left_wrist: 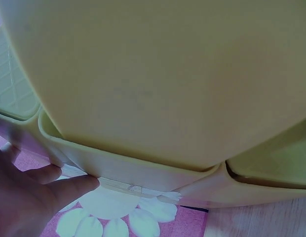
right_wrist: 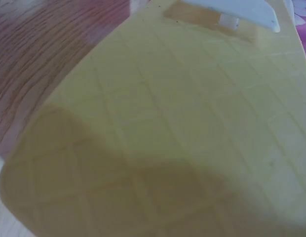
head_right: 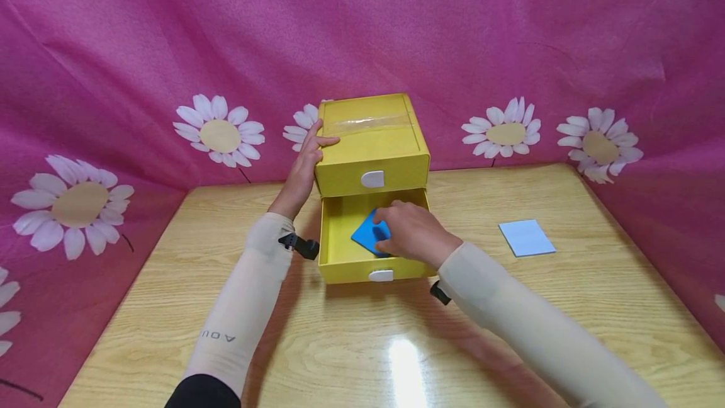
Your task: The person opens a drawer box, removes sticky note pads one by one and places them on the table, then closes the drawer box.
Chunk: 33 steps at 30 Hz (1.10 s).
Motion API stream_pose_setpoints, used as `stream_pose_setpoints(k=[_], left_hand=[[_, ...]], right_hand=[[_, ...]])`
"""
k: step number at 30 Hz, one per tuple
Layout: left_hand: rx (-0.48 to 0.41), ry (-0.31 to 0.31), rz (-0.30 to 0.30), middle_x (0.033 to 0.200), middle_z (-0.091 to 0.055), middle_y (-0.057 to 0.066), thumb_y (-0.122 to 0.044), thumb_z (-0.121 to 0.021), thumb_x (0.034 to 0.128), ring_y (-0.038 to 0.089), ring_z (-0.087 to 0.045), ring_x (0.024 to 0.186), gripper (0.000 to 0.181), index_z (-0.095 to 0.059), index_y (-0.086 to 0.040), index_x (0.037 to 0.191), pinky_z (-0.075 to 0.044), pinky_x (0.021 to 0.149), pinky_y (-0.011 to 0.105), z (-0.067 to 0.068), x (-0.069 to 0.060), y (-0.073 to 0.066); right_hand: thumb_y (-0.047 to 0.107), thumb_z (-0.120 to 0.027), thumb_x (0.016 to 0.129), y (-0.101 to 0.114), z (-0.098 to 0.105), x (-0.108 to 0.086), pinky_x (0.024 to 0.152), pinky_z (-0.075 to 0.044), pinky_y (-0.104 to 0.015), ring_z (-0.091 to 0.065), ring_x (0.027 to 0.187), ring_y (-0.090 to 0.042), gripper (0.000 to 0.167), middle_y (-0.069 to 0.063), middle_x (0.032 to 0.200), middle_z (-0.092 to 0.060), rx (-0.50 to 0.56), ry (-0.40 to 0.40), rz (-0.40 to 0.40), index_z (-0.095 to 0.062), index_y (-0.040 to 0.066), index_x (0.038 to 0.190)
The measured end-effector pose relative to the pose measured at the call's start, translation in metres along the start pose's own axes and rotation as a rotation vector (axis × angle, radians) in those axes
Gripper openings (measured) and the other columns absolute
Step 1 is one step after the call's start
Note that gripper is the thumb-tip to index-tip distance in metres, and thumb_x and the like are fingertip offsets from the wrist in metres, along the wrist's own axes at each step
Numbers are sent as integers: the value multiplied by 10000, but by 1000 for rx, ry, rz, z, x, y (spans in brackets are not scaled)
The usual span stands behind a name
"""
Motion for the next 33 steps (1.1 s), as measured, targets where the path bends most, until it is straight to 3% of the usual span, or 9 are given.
stream_pose_setpoints(k=[1, 12, 23, 29, 33], left_hand=[[0, -3, -5, 1617, -92, 30, -178, -291, 969, 191, -62, 1471, 446, -552, -37, 1301, -114, 1154, 473, 0, 2, 6], [35, -37, -49, 1607, -142, 15, -257, -294, 931, 83, -114, 1442, 480, -584, -66, 1261, -150, 1147, 412, -2, 3, 6], [24, -31, -24, 1609, -126, -40, -268, -295, 933, 74, -115, 1440, 481, -589, -85, 1268, -144, 1147, 436, -1, 1, 9], [13, -17, -13, 1615, -107, -21, -218, -287, 969, 142, -93, 1459, 454, -577, -69, 1285, -124, 1150, 470, 0, 1, 6], [0, 0, -16, 1615, -98, 66, -136, -290, 971, 234, -80, 1470, 435, -561, -7, 1287, -115, 1149, 495, 0, -3, -9]], right_hand=[[318, -789, 782, 0, 0, 1, 841, -518, -489, -562, 994, -286, 503, -134, 1141, -615, -5, 2, 1, -655, 122, 1225], [356, -816, 741, 3, -1, 5, 838, -520, -496, -560, 1005, -304, 603, -146, 1127, -593, -103, 56, 23, -623, 146, 1273], [412, -807, 734, 1, -4, 9, 862, -514, -478, -551, 999, -287, 660, -148, 1124, -583, -147, 86, 30, -603, 139, 1299], [431, -803, 735, 1, -4, 9, 837, -526, -467, -562, 963, -288, 666, -152, 1093, -584, -174, 77, 44, -600, 134, 1295], [432, -803, 734, 2, -4, 9, 823, -531, -469, -570, 957, -293, 671, -155, 1090, -585, -191, 76, 50, -595, 130, 1295]])
Point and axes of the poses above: each hand's wrist, its own x-axis towards the middle knuckle, its own z-axis out of the back of the hand, y = z × x, the point moved 2 cm from there along x, towards the middle knuckle
